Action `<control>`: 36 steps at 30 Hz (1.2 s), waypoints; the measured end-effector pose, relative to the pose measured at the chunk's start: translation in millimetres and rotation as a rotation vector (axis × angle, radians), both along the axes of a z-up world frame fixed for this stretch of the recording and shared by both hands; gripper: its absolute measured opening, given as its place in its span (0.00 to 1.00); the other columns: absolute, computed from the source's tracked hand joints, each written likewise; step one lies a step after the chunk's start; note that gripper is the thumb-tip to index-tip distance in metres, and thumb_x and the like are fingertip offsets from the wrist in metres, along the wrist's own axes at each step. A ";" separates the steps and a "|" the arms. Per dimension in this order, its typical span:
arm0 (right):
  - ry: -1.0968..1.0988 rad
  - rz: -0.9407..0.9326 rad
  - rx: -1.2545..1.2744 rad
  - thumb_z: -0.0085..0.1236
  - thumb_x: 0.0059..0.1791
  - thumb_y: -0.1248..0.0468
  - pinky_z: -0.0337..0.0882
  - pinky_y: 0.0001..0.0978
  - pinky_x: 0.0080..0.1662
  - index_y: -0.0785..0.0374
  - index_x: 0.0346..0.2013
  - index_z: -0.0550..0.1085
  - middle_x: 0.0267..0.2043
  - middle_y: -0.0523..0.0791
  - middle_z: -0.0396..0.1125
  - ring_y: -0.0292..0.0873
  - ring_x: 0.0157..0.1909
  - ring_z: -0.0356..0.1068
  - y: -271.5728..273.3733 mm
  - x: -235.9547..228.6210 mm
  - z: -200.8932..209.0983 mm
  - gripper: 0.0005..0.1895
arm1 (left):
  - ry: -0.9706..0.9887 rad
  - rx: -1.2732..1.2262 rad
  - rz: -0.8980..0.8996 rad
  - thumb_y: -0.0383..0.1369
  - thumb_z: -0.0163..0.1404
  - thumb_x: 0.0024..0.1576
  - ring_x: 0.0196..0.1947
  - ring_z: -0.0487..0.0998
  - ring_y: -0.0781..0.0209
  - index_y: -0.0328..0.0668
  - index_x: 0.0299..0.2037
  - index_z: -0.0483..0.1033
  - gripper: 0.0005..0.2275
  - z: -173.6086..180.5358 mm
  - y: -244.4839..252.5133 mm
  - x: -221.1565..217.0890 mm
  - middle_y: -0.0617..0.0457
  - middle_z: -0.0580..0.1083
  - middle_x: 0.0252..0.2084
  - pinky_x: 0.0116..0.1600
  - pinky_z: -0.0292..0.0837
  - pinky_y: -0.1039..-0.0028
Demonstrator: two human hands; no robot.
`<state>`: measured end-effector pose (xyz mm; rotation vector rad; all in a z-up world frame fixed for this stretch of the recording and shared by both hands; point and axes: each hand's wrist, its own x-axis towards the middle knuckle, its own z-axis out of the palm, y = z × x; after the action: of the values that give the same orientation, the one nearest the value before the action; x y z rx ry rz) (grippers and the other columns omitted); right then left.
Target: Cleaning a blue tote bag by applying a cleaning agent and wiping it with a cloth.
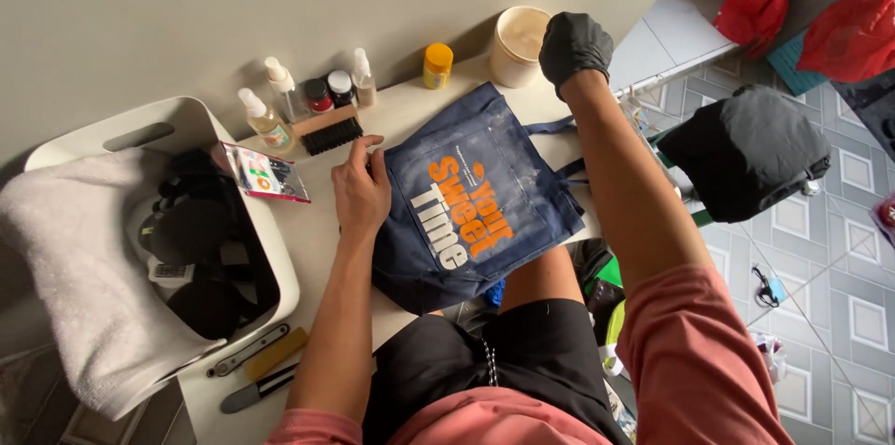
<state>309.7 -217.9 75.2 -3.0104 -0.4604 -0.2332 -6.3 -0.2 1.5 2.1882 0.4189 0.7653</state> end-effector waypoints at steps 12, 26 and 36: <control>0.044 0.030 0.311 0.50 0.56 0.49 0.75 0.59 0.44 0.42 0.45 0.81 0.38 0.52 0.75 0.64 0.44 0.74 -38.4 -57.2 29.4 0.12 | 0.019 0.060 0.024 0.28 0.43 0.68 0.28 0.81 0.56 0.51 0.50 0.70 0.06 -2.1 2.2 0.1 0.57 0.78 0.24 0.49 0.69 0.64; 0.074 -0.004 0.300 0.50 0.53 0.58 0.66 0.57 0.30 0.46 0.53 0.80 0.26 0.56 0.69 0.65 0.33 0.71 -161.7 -303.9 -108.6 0.16 | -0.054 0.169 0.042 0.28 0.44 0.67 0.26 0.81 0.54 0.53 0.49 0.72 0.06 -15.7 4.1 3.5 0.61 0.76 0.22 0.45 0.73 0.66; 0.075 -0.188 0.454 0.58 0.53 0.50 0.72 0.48 0.36 0.34 0.51 0.80 0.24 0.43 0.72 0.53 0.36 0.75 -163.5 -296.1 -134.3 0.13 | -0.115 0.147 0.030 0.27 0.45 0.66 0.24 0.81 0.51 0.51 0.48 0.73 0.07 -10.5 4.8 3.5 0.56 0.77 0.22 0.41 0.76 0.68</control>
<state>13.5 -381.4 -59.0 -2.6018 -0.0963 -0.2040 -2.9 4.7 -8.9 2.2641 0.3474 0.9596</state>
